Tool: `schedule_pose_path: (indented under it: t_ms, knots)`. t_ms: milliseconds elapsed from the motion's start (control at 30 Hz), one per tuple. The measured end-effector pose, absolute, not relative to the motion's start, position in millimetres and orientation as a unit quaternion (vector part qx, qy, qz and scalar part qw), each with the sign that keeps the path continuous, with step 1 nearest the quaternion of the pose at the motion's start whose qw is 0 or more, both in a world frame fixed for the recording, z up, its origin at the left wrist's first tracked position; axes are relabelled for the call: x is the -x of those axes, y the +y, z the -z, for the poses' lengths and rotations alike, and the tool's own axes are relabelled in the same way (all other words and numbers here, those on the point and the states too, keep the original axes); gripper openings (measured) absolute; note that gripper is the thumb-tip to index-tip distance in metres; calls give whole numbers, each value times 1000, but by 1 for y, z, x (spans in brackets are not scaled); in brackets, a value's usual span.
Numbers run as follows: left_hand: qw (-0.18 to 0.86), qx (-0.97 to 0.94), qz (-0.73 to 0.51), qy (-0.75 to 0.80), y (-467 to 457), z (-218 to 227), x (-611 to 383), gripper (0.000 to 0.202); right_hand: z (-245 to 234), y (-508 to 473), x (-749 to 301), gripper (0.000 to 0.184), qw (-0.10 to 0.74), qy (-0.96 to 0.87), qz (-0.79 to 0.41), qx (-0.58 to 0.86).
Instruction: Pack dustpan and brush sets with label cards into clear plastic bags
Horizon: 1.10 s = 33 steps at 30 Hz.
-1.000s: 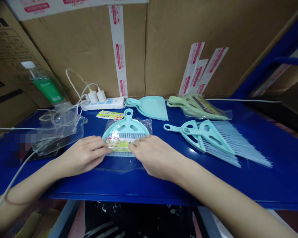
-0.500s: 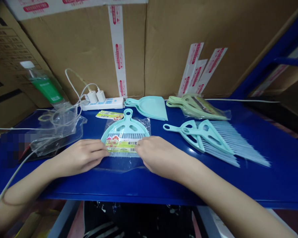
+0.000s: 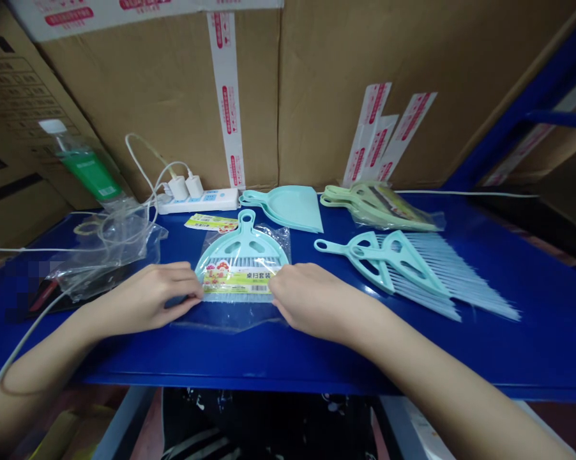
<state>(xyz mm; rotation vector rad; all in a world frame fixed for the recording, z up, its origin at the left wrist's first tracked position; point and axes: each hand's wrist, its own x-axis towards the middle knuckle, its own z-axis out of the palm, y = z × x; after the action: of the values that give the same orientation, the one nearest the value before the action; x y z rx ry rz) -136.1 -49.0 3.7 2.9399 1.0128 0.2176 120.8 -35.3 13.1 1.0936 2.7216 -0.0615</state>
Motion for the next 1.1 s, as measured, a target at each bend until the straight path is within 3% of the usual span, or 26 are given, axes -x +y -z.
schedule_pose_path:
  t_ms: [267,367,433,667,867,1100]
  knots:
    - [74,-935,-52,342,-51,-6,134,15,-15,-30,-121,30,105,920,69,-372]
    - [83,-936,-46,339,-51,-9,134,26,-17,-30,-119,34,110,916,87,-376]
    - [76,-937,-44,337,-51,-9,134,31,-16,-29,-119,32,108,918,83,-373]
    - [8,-949,-65,310,-49,0,133,17,-7,-28,-126,10,58,937,34,-342]
    - [-42,-942,-66,326,-50,3,133,13,-5,-30,-132,49,64,932,-14,-357]
    - [-87,-943,-62,315,-49,4,132,14,-5,-29,-129,48,74,929,-2,-362]
